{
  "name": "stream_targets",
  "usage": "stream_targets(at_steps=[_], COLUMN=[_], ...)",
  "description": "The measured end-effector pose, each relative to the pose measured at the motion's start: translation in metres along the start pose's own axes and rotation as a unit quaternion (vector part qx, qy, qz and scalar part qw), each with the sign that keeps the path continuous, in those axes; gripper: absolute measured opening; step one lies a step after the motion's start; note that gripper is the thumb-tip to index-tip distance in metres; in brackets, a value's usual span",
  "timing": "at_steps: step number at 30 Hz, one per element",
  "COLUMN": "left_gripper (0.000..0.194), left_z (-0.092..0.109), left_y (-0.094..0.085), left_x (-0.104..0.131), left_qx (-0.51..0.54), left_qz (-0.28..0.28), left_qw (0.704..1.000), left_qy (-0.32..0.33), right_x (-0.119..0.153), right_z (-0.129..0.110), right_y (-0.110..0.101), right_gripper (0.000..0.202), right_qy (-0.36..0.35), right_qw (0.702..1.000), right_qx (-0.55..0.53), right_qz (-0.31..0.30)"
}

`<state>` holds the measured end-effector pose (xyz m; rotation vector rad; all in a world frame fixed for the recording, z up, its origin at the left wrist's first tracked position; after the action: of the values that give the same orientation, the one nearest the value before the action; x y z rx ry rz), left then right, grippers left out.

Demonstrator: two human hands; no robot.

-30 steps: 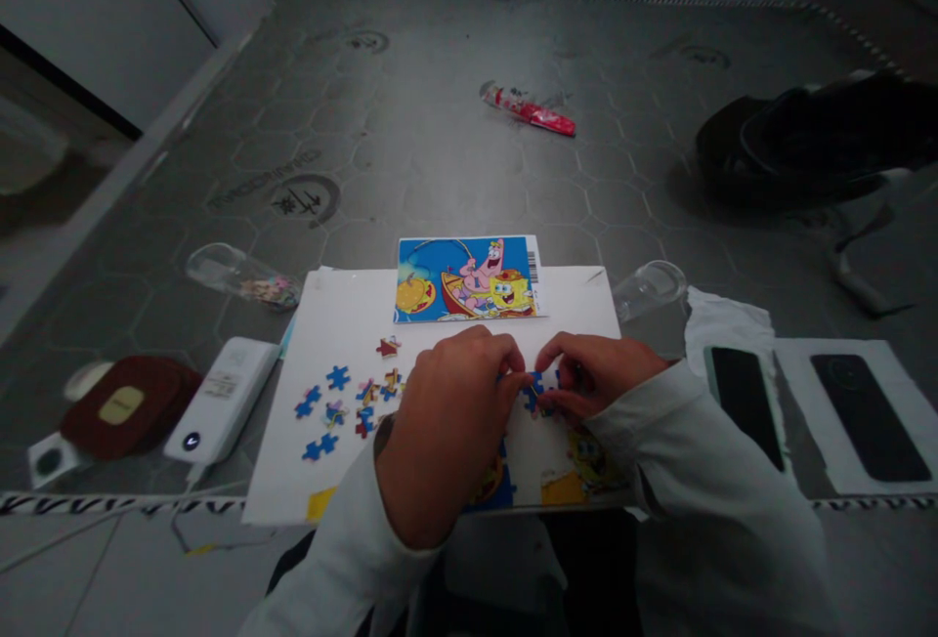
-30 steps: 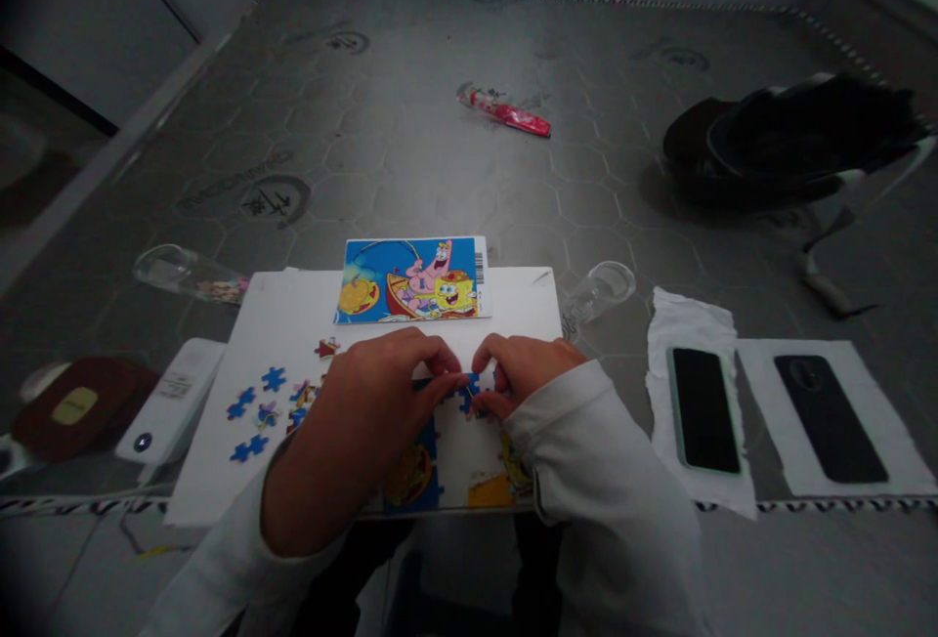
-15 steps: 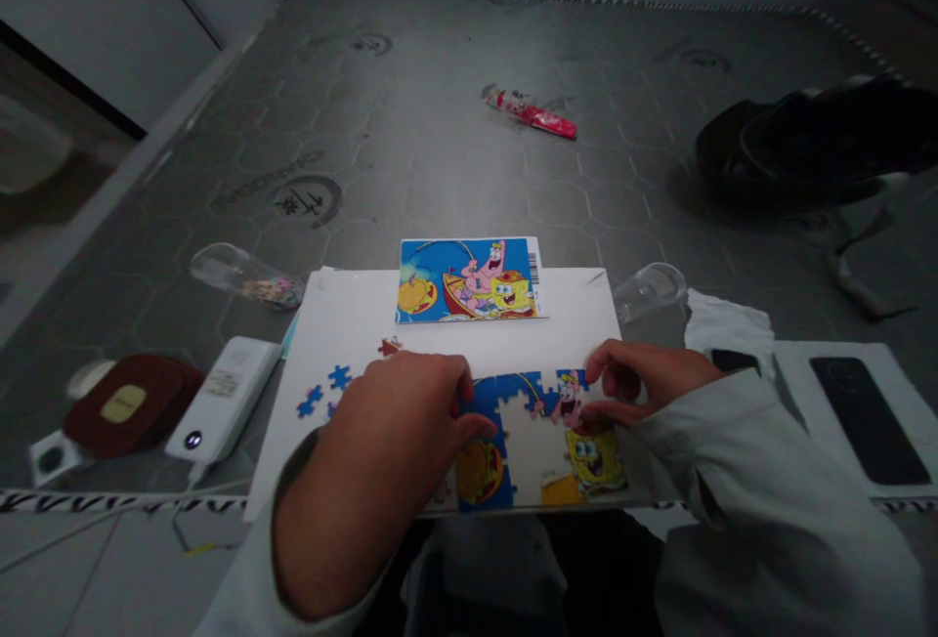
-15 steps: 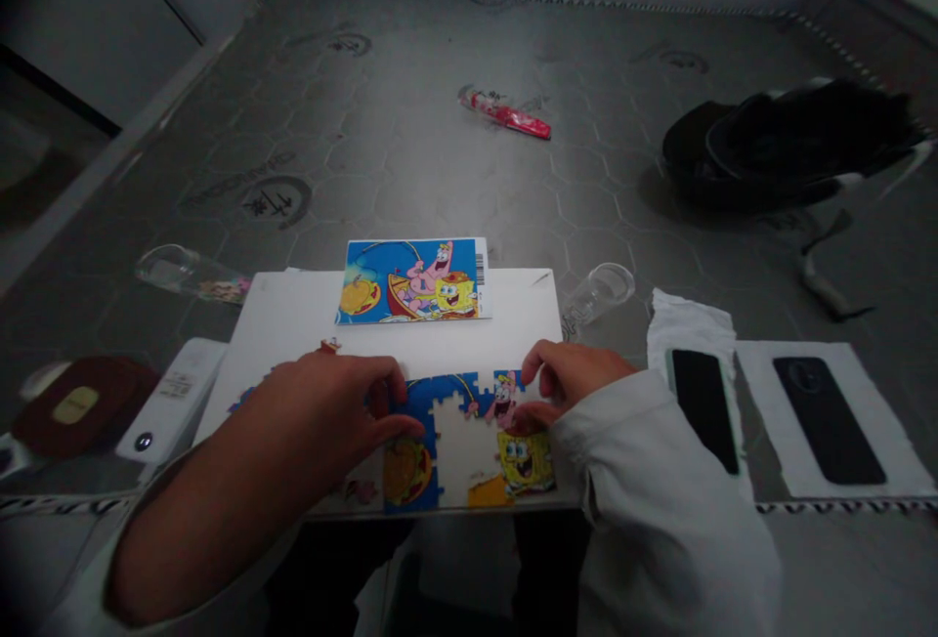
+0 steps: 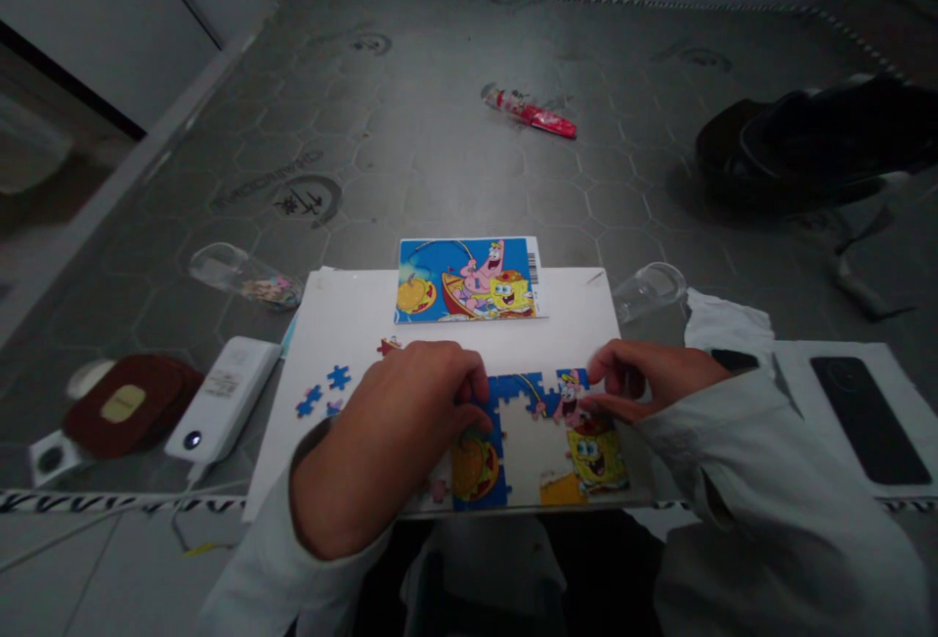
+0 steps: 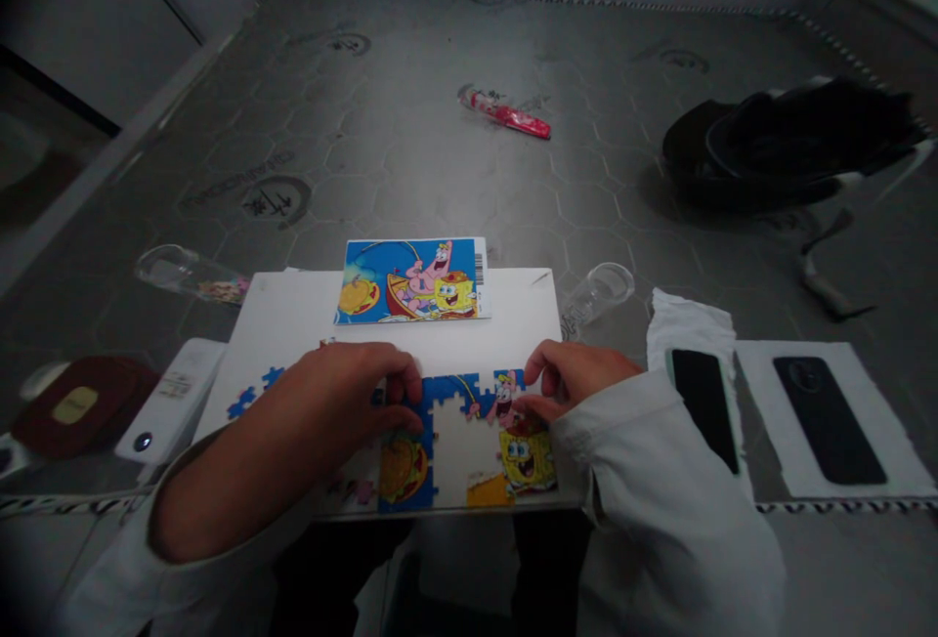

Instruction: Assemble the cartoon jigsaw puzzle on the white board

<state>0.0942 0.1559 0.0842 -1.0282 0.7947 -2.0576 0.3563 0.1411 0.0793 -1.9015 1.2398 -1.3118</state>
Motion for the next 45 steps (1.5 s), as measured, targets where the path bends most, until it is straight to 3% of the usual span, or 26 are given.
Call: stream_targets(at_steps=[5,14,16,19,23,25,28,32,40,45], left_gripper=[0.010,0.012,0.011,0.005,0.010,0.016,0.023,0.027,0.027,0.027], left_z=[0.002,0.007,0.009,0.008,-0.001,-0.005,-0.009,-0.017,-0.028,-0.029], left_y=[-0.001,-0.001,-0.005,-0.018,-0.039,-0.047,-0.053,-0.057,-0.067,-0.068], left_x=[-0.002,0.001,0.003,0.011,0.030,0.039,0.050,0.059,0.069,0.074], left_qx=[-0.010,-0.026,-0.031,-0.040,-0.089,-0.111,-0.125,-0.099,-0.099,-0.097], left_qz=[-0.004,0.006,0.009,0.041,0.121,0.120,0.109,0.107,0.127,0.132], left_qw=[1.000,1.000,0.999,0.996,0.980,0.970,0.960,0.963,0.955,0.957], left_qy=[-0.006,0.004,-0.008,-0.061,-0.131,-0.182,-0.227,-0.228,-0.249,-0.238], right_x=[-0.001,-0.002,0.000,0.004,0.006,0.005,0.001,-0.004,-0.007,-0.006], right_z=[-0.002,0.000,0.000,0.007,0.024,0.031,0.033,0.031,0.037,0.033], right_y=[0.003,0.005,0.004,0.003,0.003,0.003,0.003,0.002,0.011,0.010], right_gripper=[0.035,0.029,0.028,0.037,0.045,0.042,0.040,0.040,0.061,0.058], right_qy=[0.013,0.007,-0.002,0.003,0.067,0.100,0.127,0.126,0.142,0.164], right_qw=[0.999,0.998,0.999,0.999,0.986,0.977,0.979,0.985,0.977,0.971], right_qx=[-0.019,-0.036,-0.040,-0.025,0.039,0.054,0.028,-0.028,-0.068,-0.079], right_qz=[-0.048,-0.048,-0.032,0.040,0.149,0.178,0.159,0.115,0.145,0.154])
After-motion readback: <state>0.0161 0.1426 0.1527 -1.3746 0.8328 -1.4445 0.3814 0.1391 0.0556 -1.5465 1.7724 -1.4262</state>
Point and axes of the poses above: each hand's wrist, its own x-axis away from the middle knuckle, its own y-axis out of the palm, z = x × y, the point moved 1 cm from there along -x, towards the middle knuckle, and after that the axes turned 5 degrees about y, right-handed, at the moved point
